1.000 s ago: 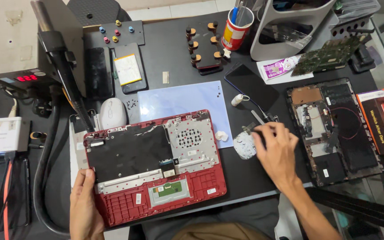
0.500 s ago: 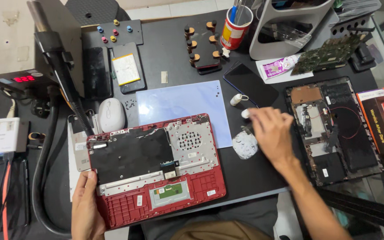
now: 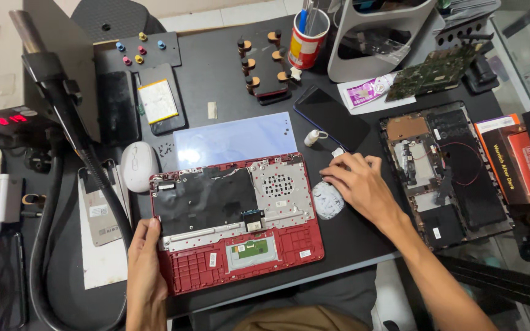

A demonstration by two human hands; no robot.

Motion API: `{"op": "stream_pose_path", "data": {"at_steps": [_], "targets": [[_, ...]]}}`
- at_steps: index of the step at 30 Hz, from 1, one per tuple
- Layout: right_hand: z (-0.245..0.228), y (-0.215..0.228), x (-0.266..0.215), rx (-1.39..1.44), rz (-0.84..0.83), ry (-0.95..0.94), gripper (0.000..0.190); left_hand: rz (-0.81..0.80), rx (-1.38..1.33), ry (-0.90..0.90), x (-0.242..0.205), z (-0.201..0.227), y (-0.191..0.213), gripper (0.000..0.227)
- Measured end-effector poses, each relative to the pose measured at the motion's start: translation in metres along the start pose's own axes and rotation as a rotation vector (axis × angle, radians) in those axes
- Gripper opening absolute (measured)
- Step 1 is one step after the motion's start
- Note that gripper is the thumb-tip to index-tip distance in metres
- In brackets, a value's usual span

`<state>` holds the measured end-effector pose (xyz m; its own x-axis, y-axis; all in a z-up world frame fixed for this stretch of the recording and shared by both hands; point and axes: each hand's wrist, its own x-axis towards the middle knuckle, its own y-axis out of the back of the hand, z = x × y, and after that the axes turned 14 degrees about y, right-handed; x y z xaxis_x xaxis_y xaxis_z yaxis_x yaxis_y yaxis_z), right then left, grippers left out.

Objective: The person uses a hot air gun and tweezers to work on a green circuit board, then wipes the board with a cotton swab. They place the board aside and use a screwdriver to remove screws from a red laptop casing.

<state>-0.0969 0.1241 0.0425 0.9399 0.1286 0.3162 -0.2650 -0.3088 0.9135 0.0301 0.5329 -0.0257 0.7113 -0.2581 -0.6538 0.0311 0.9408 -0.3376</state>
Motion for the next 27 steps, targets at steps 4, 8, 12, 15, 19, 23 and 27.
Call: {"op": "stream_pose_path", "data": {"at_steps": [4, 8, 12, 15, 19, 23, 27], "targets": [[0.003, 0.001, -0.001, -0.006, -0.071, 0.002, 0.011, 0.007, -0.003, 0.008, 0.0, 0.001, -0.005, 0.024], [0.005, 0.008, -0.002, -0.012, -0.098, 0.036, 0.013, 0.011, 0.005, 0.017, -0.001, 0.003, -0.009, 0.024], [0.01, 0.015, -0.007, -0.012, -0.097, 0.031, 0.015, 0.028, 0.021, 0.016, 0.001, 0.004, -0.012, 0.024], [0.013, 0.022, -0.014, -0.003, -0.016, 0.002, 0.016, 0.01, 0.007, -0.009, 0.005, 0.003, -0.014, 0.024], [0.019, 0.034, -0.024, 0.003, 0.149, -0.118, 0.014, -0.009, -0.004, -0.025, 0.011, -0.002, -0.014, 0.024], [0.034, 0.053, -0.03, 0.096, 0.265, -0.328, 0.015, -0.018, -0.017, -0.037, 0.017, -0.005, -0.018, 0.025], [0.06, 0.06, -0.033, 0.205, 0.293, -0.359, 0.024, 0.055, 0.009, 0.026, 0.018, -0.002, -0.028, 0.022]]}}
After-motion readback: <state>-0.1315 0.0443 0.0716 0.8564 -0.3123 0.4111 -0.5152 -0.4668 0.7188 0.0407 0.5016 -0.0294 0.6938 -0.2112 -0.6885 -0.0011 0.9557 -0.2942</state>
